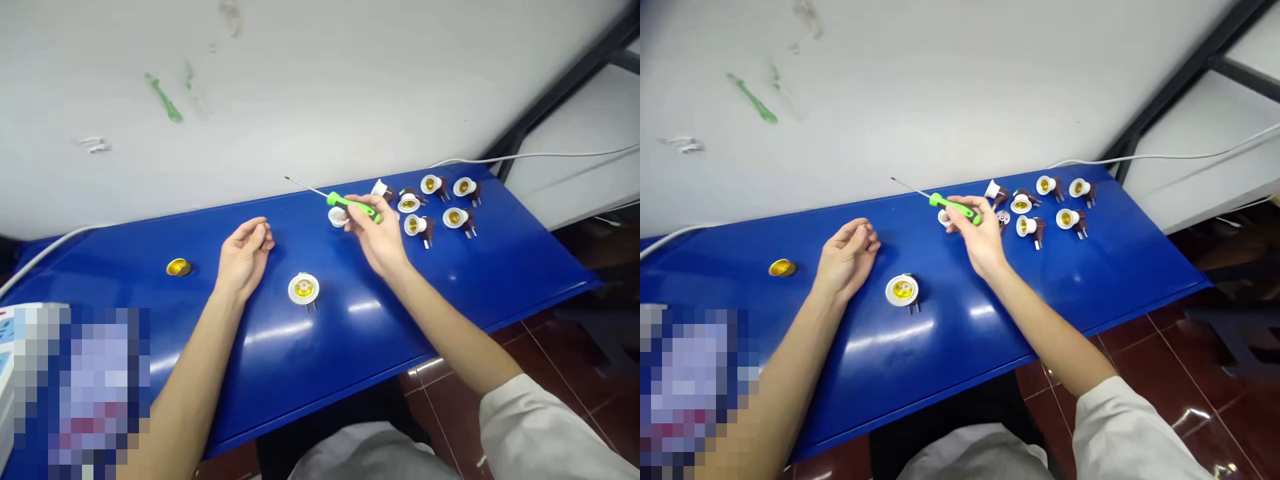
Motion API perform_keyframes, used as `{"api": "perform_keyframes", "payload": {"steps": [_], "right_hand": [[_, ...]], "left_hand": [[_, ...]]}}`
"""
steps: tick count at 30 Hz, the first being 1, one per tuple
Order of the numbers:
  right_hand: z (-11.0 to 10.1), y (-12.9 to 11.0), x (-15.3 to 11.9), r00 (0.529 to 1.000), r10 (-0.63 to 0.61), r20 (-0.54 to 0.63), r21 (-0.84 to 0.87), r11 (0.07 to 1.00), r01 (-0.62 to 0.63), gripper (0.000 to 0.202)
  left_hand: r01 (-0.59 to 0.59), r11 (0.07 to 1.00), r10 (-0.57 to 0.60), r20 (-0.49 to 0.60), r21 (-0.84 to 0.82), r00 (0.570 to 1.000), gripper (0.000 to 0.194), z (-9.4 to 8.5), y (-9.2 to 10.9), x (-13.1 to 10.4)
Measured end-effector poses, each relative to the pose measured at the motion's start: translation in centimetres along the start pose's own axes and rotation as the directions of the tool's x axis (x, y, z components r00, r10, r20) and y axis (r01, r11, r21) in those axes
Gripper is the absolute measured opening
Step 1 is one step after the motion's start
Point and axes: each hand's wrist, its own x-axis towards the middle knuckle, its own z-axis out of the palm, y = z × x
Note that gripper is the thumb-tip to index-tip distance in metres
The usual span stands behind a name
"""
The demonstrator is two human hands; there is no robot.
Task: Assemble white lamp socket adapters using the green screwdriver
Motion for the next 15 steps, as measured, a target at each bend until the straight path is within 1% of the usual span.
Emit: {"api": "perform_keyframes", "payload": {"steps": [3,7,12,15], "right_hand": [[1.1,1.7,-0.9,0.993,0.091,0.074,0.006,0.996,-0.091,0.059],[1.1,3.1,-1.5,0.967,0.19,0.169,0.013,0.981,-0.195,0.06],[0.7,3.8,-1.0,0.952,0.236,0.196,0.01,0.97,-0.242,0.058],[1.0,3.6,-1.3,0.946,0.24,0.217,0.005,0.969,-0.247,0.054]], "left_hand": [[-0.009,1.0,0.009,-0.043,0.012,0.999,0.05,-0.4,0.5,0.6],[-0.034,0.998,0.039,-0.099,0.044,0.994,0.036,-1.3,0.5,1.3],[-0.051,0.994,0.063,-0.123,0.1,0.99,0.022,-1.9,0.3,1.5],[-0.07,0.994,0.079,-0.119,0.08,0.99,0.019,-1.7,0.5,1.0]]}}
